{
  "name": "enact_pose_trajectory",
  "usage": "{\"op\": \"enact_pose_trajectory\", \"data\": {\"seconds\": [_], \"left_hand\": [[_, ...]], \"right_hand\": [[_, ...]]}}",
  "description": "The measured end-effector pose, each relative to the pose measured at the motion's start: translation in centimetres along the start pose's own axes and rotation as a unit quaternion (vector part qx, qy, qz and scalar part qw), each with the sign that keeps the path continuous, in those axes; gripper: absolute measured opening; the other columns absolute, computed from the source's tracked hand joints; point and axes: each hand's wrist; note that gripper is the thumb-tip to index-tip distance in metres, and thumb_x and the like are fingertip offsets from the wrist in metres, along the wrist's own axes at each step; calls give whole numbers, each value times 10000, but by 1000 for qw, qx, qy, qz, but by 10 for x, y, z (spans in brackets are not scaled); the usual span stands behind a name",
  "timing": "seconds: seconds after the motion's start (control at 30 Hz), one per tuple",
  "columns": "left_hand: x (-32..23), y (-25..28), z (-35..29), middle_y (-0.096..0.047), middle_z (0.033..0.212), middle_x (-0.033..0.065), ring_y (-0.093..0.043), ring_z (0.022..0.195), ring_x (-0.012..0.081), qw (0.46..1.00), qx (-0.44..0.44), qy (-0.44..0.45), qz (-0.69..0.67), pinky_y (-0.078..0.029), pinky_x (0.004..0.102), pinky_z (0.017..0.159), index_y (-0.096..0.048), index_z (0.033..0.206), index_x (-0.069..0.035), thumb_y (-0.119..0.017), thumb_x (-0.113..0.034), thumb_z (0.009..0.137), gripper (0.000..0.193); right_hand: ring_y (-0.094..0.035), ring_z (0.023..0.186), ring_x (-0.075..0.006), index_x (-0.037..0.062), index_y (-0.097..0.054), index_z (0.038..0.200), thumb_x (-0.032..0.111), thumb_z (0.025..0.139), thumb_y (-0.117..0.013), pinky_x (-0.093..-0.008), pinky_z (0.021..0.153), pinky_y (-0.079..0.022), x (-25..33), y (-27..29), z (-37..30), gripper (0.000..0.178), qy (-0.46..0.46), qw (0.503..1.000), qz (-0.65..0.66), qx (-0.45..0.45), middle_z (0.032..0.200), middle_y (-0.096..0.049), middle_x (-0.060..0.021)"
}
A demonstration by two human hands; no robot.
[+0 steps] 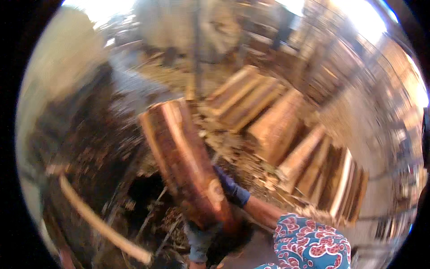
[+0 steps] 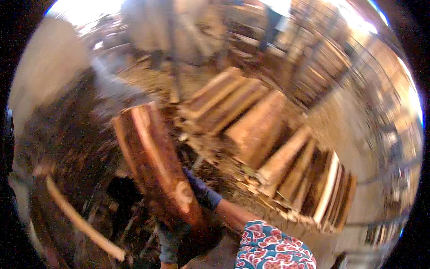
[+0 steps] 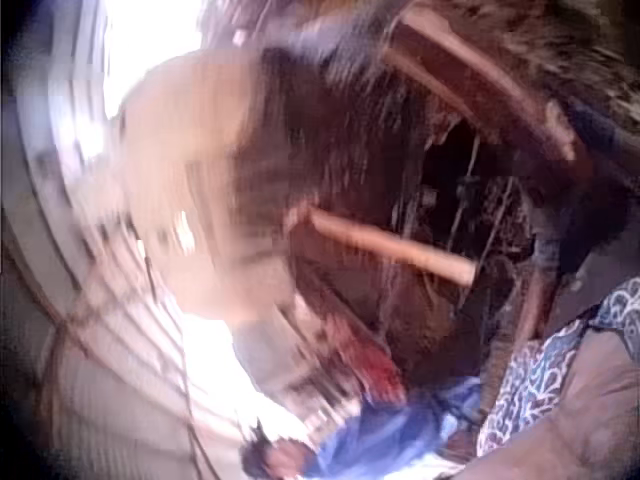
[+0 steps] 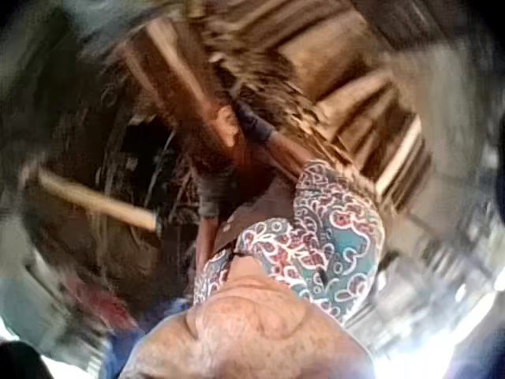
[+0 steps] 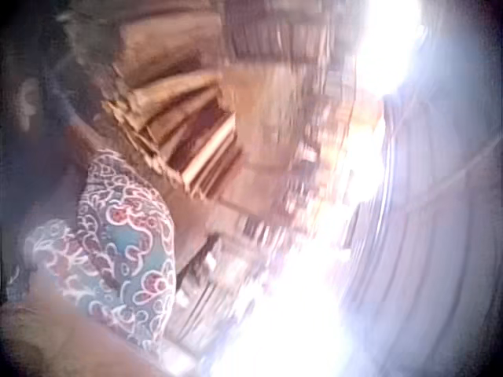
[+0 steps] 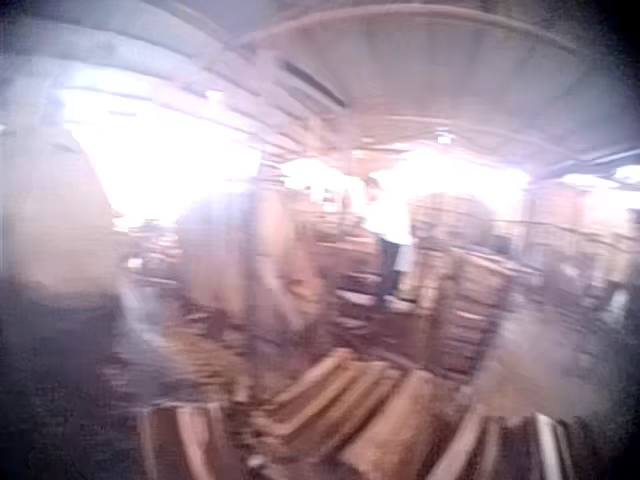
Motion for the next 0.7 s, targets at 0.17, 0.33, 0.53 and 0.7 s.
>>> {"op": "enact_pose_trajectory", "data": {"seconds": [0.17, 0.33, 0.53, 0.7], "left_hand": [[-39, -64, 9, -429, 1246, 131, -442, 1128, 250, 952, 160, 138, -223, -390, 361, 943, -278, 1301, -9, -825, -145, 531, 955], [-84, -150, 76, -500, 1181, 111, -509, 1042, 215, 914, 335, -3, -228, -445, 354, 880, -298, 1315, -49, -780, -14, 600, 864], [-131, -280, 161, -448, 1259, 199, -405, 1197, 320, 894, 420, -152, 35, -393, 437, 930, -232, 1385, -113, -680, -283, 750, 795], [-91, -306, 152, -254, 1383, 241, -262, 1268, 419, 775, 382, -281, 417, -279, 479, 1014, -284, 1361, -69, -593, -468, 753, 790]], "right_hand": [[-307, 1253, -178, 9, -252, 1372, 240, 895, -507, -290, 1049, -223, 34, 59, -83, 588, -193, 878, 251, -359, 1393, -304, -59], [-555, 869, -148, 39, -438, 1250, 533, 880, -420, -267, 712, -474, 80, 143, -147, 618, -23, 873, -34, -485, 1080, -559, -84], [-511, 893, -127, 66, -467, 1193, 412, 888, -465, -266, 763, -408, 120, 245, -172, 461, -8, 784, 12, -621, 993, -560, -56], [-553, 1005, -150, 45, -492, 1225, 206, 881, -541, -289, 834, -446, 74, 269, -198, 383, -106, 776, -372, -497, 1092, -595, -78]]}}
Point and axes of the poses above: each hand's wrist, its own z-axis towards the middle knuckle, its own y-axis out of the back of the hand, x = y × z
